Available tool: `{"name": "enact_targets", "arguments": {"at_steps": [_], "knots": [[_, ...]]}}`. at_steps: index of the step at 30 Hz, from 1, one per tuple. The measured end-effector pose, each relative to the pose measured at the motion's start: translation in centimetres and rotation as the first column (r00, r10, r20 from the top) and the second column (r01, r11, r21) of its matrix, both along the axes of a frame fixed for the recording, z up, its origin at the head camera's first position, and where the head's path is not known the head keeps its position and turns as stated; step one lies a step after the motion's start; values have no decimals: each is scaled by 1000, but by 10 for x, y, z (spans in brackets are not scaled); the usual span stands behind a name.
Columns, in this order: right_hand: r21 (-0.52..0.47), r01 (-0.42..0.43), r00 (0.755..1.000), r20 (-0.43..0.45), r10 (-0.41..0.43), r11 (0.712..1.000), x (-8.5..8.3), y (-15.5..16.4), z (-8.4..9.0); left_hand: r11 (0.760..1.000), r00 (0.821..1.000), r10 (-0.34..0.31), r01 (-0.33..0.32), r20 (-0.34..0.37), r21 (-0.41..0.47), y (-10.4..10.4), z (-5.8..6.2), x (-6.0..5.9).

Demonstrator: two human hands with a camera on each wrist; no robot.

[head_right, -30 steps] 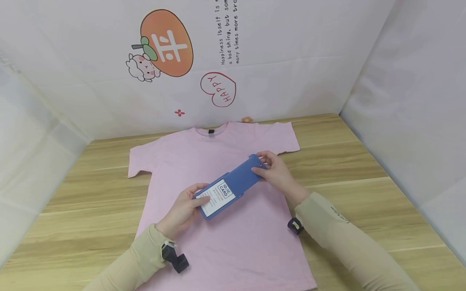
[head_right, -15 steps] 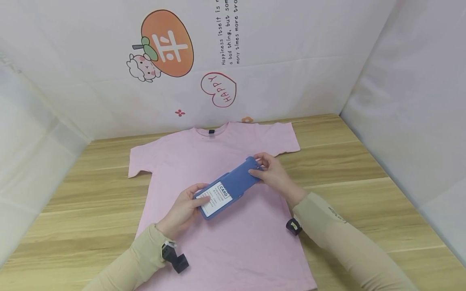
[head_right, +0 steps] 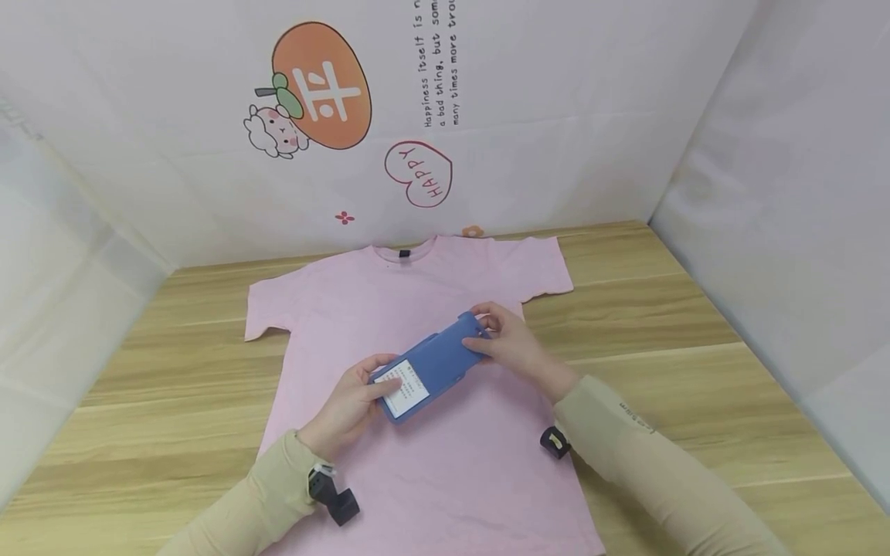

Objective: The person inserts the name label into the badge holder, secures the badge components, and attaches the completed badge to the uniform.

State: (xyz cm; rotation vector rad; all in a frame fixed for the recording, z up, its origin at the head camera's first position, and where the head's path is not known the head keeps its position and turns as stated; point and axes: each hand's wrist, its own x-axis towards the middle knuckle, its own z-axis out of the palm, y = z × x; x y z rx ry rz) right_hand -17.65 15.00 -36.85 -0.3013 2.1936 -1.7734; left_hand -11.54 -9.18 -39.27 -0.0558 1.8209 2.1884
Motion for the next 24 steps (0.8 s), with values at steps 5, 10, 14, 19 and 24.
{"name": "enact_targets", "arguments": {"at_steps": [5, 10, 14, 19, 24], "knots": [[-7, -7, 1000, -18, 7, 1000, 4, -5, -1, 1000, 1000, -1, 1, -6, 7, -1, -1, 1], [9, 23, 999, -30, -23, 1000, 6, -6, 0, 1000, 1000, 5, -5, -6, 18, -3, -1, 1], [30, 44, 998, -47, -43, 999, 6, -3, 2, 1000, 1000, 9, -8, -2, 25, -5, -2, 1], [58, 36, 996, -78, -31, 998, 6, 0, 3, 1000, 1000, -4, 4, -8, 20, -5, -2, 0], [65, 26, 997, -74, -21, 998, 6, 0, 2, 1000, 1000, -18, 18, -9, 16, -4, 0, 1]]}}
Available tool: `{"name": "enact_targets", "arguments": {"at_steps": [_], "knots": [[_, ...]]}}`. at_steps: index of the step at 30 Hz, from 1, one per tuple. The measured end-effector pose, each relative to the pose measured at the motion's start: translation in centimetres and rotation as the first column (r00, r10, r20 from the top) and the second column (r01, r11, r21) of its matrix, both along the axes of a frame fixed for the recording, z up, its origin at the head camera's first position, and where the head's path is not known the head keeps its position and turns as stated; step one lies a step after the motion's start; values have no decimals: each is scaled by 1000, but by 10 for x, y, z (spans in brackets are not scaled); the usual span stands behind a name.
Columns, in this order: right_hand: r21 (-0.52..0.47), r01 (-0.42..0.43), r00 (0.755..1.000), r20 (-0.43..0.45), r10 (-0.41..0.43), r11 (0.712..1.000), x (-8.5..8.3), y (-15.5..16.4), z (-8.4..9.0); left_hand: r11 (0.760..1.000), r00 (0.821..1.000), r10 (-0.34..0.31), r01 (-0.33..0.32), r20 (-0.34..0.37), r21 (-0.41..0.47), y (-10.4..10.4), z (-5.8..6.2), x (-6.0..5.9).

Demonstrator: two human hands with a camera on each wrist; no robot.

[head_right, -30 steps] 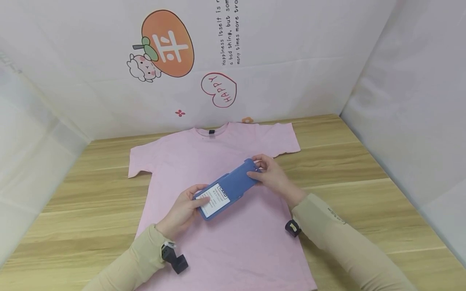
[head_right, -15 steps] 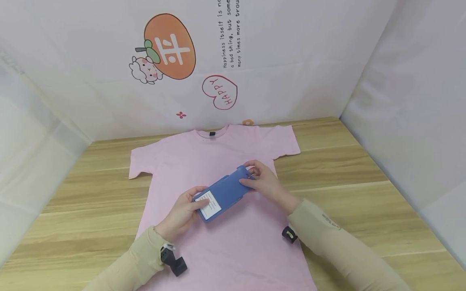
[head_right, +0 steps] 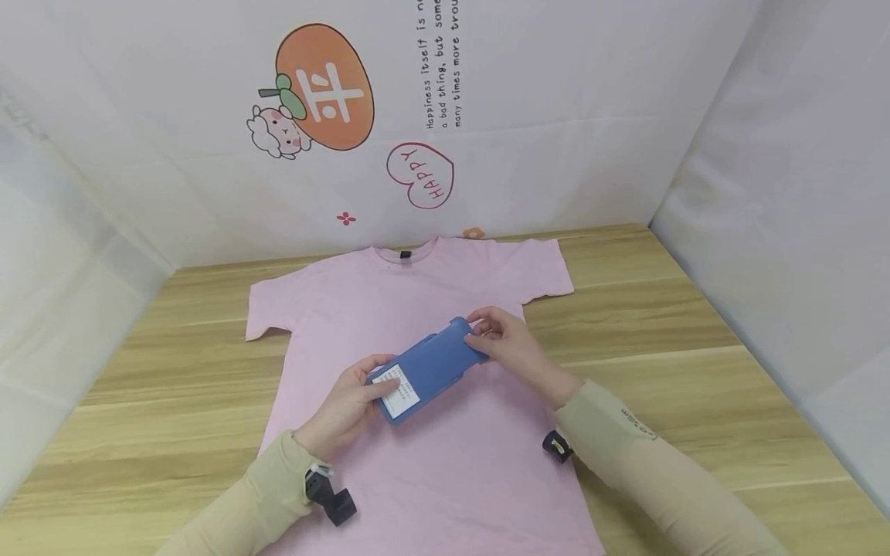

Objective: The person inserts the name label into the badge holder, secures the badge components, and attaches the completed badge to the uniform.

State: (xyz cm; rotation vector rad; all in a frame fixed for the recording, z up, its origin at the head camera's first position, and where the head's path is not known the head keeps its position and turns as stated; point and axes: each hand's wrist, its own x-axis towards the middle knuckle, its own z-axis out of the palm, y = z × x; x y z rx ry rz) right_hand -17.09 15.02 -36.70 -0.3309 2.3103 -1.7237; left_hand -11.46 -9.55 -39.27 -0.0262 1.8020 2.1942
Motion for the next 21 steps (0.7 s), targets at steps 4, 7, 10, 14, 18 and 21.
{"name": "enact_targets", "arguments": {"at_steps": [4, 7, 10, 14, 18, 21], "knots": [[-8, -9, 1000, 10, 9, 1000, 0, -1, -1, 1000, 1000, -10, 10, -2, -6, 0, 2, 1], [-15, -12, 1000, 8, 12, 1000, 0, -3, -2, 1000, 1000, -19, 19, -1, -10, 0, 3, 2], [-23, -16, 1000, 4, 16, 1000, 1, -3, -2, 1000, 1000, -27, 27, -2, -7, 0, 3, 2], [-31, -26, 1000, -2, 26, 999, 1, -3, -3, 1000, 1000, -31, 31, -3, -3, 0, 3, 2], [-34, -42, 999, -16, 42, 999, 2, -3, -3, 999, 999, -33, 33, -6, -5, 0, 3, 2], [-32, -49, 999, -22, 49, 998, 3, -3, -3, 999, 999, -36, 36, -9, -13, 0, 4, 2]]}}
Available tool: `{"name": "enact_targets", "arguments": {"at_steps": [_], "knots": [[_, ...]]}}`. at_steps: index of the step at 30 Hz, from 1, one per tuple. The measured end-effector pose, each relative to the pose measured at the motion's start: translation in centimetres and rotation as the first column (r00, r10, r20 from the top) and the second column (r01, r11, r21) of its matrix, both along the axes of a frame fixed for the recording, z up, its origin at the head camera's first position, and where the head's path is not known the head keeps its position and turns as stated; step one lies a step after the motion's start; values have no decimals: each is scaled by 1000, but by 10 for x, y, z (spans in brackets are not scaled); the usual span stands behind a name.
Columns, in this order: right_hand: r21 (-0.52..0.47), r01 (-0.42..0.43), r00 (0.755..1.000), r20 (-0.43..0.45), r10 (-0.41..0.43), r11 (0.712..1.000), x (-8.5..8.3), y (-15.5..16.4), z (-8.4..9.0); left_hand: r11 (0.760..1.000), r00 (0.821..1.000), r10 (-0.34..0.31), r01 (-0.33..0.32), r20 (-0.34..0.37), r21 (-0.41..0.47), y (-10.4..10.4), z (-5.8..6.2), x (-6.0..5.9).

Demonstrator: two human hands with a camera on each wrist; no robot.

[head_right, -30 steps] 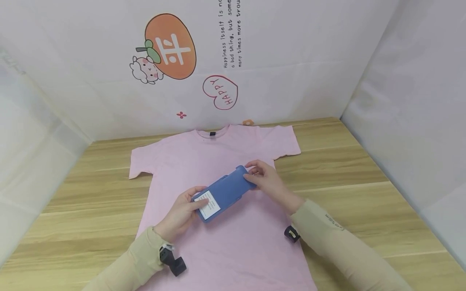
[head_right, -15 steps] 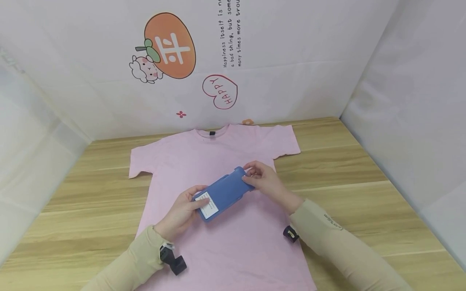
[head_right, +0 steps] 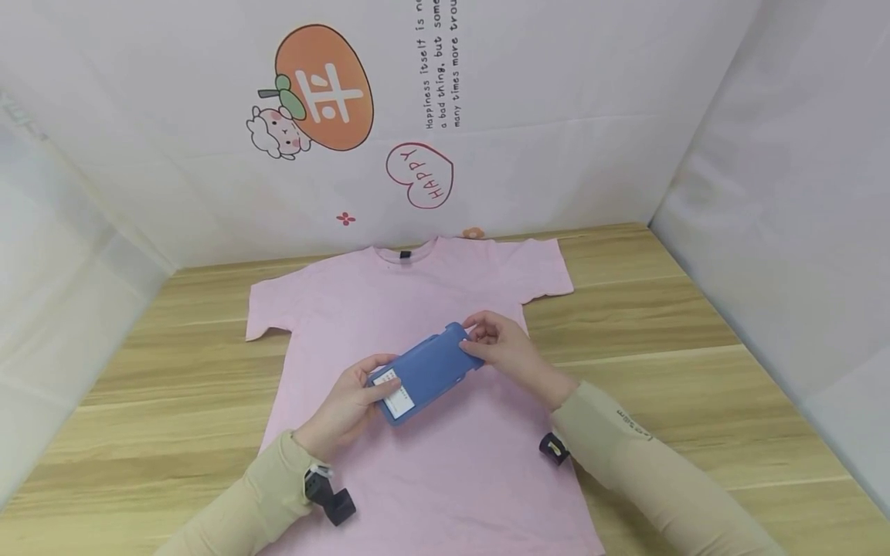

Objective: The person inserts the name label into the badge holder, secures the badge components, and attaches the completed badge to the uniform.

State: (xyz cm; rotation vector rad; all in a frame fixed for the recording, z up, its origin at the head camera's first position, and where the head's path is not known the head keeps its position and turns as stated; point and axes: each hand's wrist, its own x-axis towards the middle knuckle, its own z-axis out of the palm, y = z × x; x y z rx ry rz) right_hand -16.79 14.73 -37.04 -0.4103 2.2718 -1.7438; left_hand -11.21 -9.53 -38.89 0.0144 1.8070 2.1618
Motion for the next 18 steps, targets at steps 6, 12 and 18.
{"name": "enact_targets", "arguments": {"at_steps": [6, 12, 18], "knots": [[1, -9, 1000, 1, 9, 1000, 2, -1, 0, 1000, 1000, -7, 7, 0, -1, -1, 0, 1], [11, 23, 1000, 7, -23, 1000, 1, -1, 0, 994, 998, -62, 64, -21, 87, -5, 2, 2], [10, 46, 999, 11, -46, 999, 0, 1, 2, 974, 990, -131, 139, -55, 178, -8, 8, 2]]}}
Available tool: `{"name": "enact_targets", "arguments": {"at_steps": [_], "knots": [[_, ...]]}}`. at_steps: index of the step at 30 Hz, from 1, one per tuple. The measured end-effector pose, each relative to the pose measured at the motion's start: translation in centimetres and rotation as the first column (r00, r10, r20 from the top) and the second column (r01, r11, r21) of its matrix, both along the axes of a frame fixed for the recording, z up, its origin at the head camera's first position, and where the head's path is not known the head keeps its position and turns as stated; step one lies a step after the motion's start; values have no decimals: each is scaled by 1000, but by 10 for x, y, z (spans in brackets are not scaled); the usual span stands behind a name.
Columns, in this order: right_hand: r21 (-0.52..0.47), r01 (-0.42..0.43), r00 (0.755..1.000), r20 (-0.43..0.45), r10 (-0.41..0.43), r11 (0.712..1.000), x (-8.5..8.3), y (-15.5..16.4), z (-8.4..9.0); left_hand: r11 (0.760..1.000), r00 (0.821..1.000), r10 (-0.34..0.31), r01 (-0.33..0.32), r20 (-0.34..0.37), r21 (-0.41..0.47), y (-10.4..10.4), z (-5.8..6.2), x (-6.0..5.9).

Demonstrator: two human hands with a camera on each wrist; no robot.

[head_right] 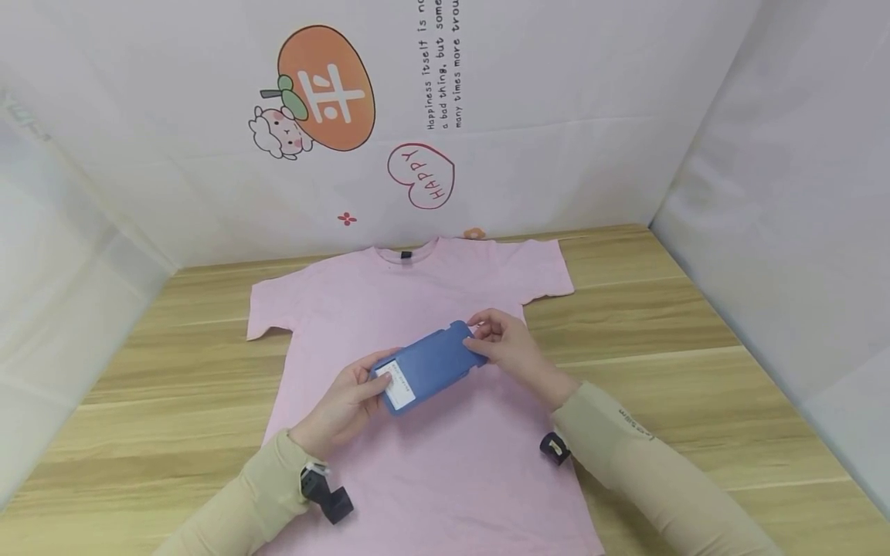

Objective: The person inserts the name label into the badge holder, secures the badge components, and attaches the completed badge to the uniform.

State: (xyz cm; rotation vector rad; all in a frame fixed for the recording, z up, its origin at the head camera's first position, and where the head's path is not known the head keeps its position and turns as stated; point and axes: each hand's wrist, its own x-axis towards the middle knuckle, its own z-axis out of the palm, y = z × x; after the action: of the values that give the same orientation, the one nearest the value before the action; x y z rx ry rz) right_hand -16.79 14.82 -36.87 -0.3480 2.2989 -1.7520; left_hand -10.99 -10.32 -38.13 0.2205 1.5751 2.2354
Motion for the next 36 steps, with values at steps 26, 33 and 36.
{"name": "enact_targets", "arguments": {"at_steps": [26, 33, 36], "knots": [[-10, -59, 998, 23, 59, 998, -3, 1, -1, 998, 999, -12, 11, -34, -55, 0, -5, -1], [-13, -53, 998, 43, 54, 998, -3, 1, -1, 998, 999, -22, 20, -29, -54, 0, -6, -1], [3, -61, 998, 28, 61, 998, -2, 0, -1, 998, 999, -27, 25, -34, -51, 0, -6, -1]]}}
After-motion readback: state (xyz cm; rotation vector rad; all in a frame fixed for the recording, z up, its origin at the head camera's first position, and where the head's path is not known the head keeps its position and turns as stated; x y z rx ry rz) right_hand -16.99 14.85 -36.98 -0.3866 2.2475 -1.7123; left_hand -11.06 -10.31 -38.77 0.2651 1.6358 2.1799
